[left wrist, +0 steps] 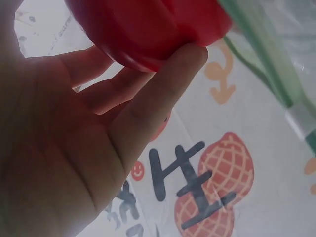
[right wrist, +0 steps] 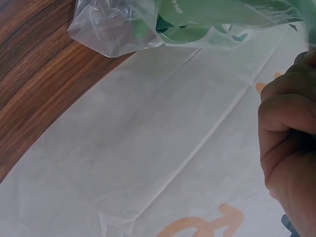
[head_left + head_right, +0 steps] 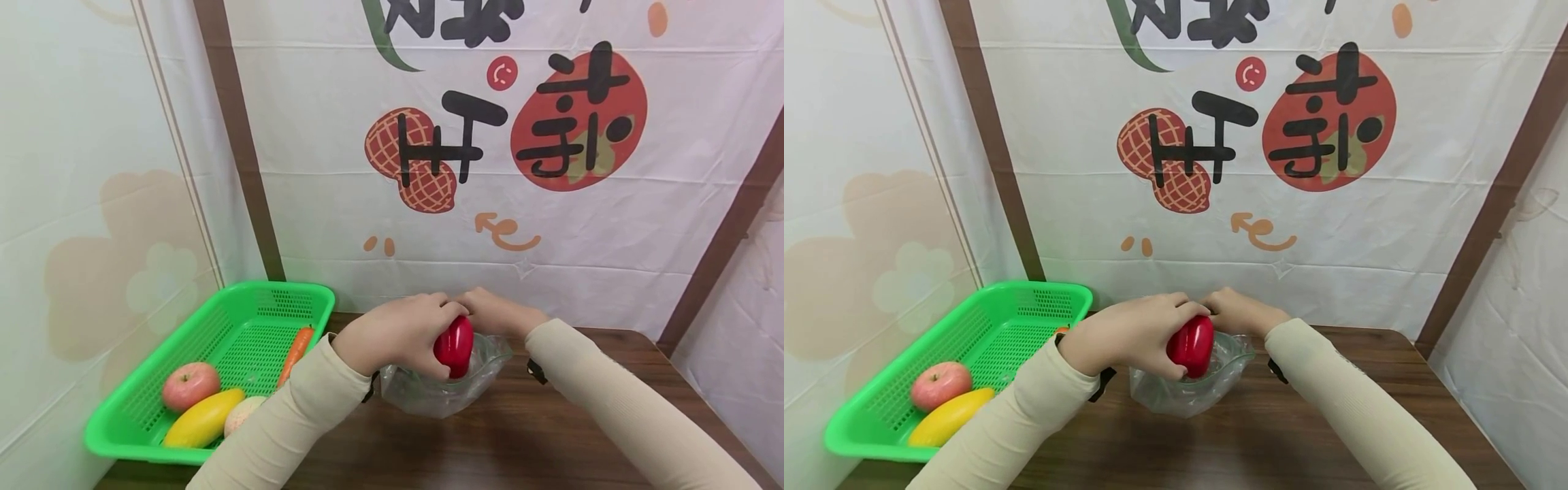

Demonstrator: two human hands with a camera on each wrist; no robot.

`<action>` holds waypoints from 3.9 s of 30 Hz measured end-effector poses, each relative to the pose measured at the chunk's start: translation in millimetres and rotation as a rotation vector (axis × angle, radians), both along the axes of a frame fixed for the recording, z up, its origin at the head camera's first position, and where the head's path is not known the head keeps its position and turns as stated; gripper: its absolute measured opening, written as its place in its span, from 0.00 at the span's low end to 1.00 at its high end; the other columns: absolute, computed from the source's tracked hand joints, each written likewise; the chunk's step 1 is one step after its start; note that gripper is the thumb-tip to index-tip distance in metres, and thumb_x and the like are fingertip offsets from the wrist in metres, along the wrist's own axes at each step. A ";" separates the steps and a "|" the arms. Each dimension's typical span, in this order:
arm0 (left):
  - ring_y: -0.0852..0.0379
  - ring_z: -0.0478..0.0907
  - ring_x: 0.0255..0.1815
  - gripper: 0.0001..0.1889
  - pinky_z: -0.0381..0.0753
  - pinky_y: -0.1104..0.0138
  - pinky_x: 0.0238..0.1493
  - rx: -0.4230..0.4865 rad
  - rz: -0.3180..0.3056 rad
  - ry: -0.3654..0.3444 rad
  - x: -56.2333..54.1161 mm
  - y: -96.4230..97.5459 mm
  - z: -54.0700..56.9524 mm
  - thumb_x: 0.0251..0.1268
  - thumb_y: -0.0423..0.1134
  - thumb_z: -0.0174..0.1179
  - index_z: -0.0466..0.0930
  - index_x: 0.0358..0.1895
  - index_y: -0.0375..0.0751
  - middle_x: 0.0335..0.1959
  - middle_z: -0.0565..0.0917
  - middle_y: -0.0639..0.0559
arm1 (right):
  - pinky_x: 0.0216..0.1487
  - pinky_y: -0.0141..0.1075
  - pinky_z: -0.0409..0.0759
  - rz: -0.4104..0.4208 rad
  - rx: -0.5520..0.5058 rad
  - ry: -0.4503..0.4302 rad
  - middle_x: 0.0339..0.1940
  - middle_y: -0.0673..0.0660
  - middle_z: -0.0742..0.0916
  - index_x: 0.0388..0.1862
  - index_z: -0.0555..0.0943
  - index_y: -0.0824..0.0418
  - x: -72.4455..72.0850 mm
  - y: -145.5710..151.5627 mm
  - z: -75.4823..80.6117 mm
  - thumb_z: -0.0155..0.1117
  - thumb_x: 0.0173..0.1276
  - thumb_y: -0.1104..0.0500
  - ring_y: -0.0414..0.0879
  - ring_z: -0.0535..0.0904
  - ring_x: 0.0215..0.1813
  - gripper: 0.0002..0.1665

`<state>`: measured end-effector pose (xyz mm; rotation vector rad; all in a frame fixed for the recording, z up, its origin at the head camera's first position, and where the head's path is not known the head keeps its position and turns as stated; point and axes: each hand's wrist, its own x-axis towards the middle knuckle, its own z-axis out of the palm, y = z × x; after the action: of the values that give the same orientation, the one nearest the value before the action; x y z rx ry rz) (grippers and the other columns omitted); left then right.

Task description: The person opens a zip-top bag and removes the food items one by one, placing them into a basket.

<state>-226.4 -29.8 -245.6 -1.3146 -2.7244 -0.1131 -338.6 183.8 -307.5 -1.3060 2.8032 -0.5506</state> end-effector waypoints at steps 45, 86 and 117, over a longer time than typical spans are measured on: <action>0.47 0.76 0.44 0.37 0.83 0.57 0.34 0.019 0.355 -0.059 -20.5 -199.4 -35.4 0.39 0.41 0.79 0.74 0.58 0.37 0.44 0.77 0.48 | 0.27 0.32 0.67 0.032 0.022 0.003 0.18 0.42 0.66 0.22 0.68 0.51 10.1 -4.2 3.5 0.59 0.77 0.52 0.34 0.63 0.21 0.20; 0.49 0.74 0.42 0.43 0.81 0.57 0.32 -0.090 0.653 -0.441 -57.5 -239.0 -100.6 0.35 0.32 0.80 0.75 0.64 0.41 0.44 0.80 0.50 | 0.28 0.32 0.66 0.045 0.009 -0.028 0.18 0.42 0.64 0.22 0.67 0.51 8.0 -8.0 3.8 0.58 0.77 0.52 0.34 0.60 0.21 0.21; 0.52 0.81 0.39 0.13 0.82 0.60 0.40 -0.117 0.276 0.087 -25.2 -149.4 -35.9 0.56 0.34 0.73 0.85 0.45 0.42 0.37 0.82 0.52 | 0.28 0.32 0.67 0.024 0.018 -0.028 0.18 0.42 0.65 0.22 0.67 0.50 6.3 -6.3 3.1 0.59 0.77 0.52 0.34 0.61 0.21 0.20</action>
<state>-251.6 -179.2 -281.5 -0.9292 -2.8401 0.1270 -332.3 177.5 -304.4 -1.3162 2.7601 -0.5367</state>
